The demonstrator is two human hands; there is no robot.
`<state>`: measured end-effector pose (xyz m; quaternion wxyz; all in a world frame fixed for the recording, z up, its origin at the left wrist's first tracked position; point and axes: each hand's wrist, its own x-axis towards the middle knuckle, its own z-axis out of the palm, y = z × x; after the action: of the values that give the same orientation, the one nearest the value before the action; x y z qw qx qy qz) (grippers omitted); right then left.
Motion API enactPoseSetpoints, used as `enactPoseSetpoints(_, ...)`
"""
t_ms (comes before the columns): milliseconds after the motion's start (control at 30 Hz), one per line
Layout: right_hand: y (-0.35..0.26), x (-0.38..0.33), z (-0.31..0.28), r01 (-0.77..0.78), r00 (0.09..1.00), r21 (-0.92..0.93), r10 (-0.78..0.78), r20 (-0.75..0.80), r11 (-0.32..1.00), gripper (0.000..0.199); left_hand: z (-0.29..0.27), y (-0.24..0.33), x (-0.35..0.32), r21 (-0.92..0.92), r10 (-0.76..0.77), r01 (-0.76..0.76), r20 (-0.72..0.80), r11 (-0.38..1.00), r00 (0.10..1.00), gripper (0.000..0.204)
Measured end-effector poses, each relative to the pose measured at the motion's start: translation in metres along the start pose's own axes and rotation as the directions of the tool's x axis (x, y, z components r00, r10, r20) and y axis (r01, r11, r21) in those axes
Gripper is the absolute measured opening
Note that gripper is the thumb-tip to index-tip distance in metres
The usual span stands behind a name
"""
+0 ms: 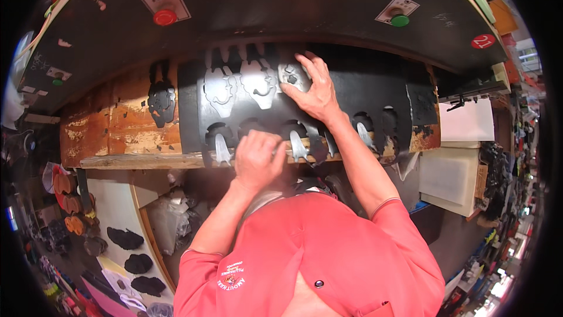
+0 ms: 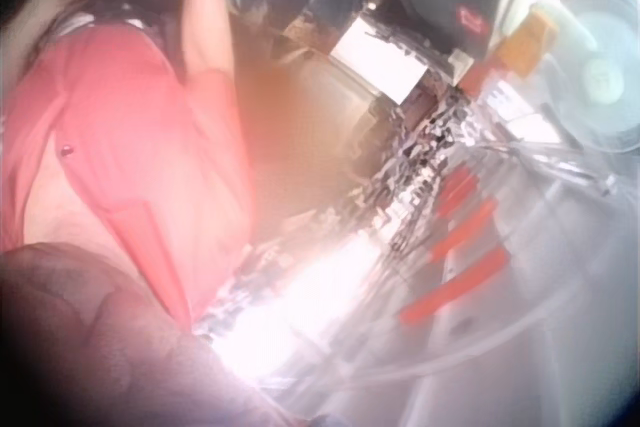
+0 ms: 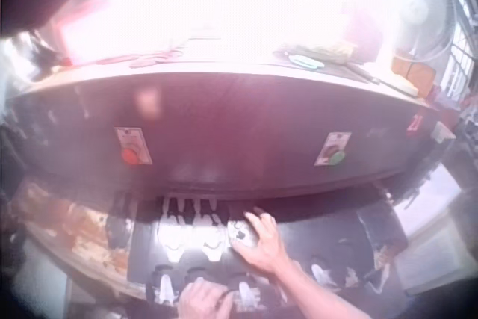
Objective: The person presses black rubber pieces into a metal mold on a press machine, then removes the molded parts and places them on a table. They then use a green-handled tool to scrape and trim the edges of the molded rubber parts.
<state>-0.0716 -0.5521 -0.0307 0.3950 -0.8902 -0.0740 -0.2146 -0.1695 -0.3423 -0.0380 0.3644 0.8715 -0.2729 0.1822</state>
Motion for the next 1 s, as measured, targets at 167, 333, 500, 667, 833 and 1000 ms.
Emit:
enactPoseSetpoints(167, 0.003, -0.007, -0.072, -0.039, 0.936, 0.252, 0.124, -0.329, 0.967, 0.014, 0.005, -0.004, 0.005, 0.007, 0.044, -0.043, -0.12, 0.999, 0.992, 0.017)
enactPoseSetpoints(333, 0.016, 0.023, -0.16, 0.098, 0.798, -0.007, -0.083, -0.597, 0.995, 0.016, 0.012, 0.001, 0.011, 0.048, 0.015, -0.008, -0.147, 0.999, 0.989, 0.011)
enactPoseSetpoints(500, 0.026, -0.025, -0.2, 0.026, 0.901, 0.147, 0.04, -0.432, 0.989, 0.017, 0.01, 0.034, 0.034, 0.043, -0.036, 0.045, -0.182, 0.998, 0.983, 0.007)
enactPoseSetpoints(667, 0.028, -0.106, -0.185, -0.203, 0.888, 0.083, 0.219, -0.405, 0.976, 0.011, 0.01, 0.079, 0.054, 0.09, -0.041, 0.058, -0.183, 0.994, 0.982, 0.012)
enactPoseSetpoints(833, 0.041, -0.121, -0.168, 0.07, 0.93, -0.279, -0.164, -0.328, 0.958, 0.01, 0.012, 0.076, 0.051, 0.083, -0.075, 0.088, -0.15, 0.993, 0.986, 0.016)
enactPoseSetpoints(1000, 0.042, -0.119, -0.16, 0.107, 0.933, -0.265, -0.189, -0.306, 0.958, 0.01, 0.013, 0.058, 0.045, 0.069, -0.129, 0.137, -0.114, 0.988, 0.985, 0.015)
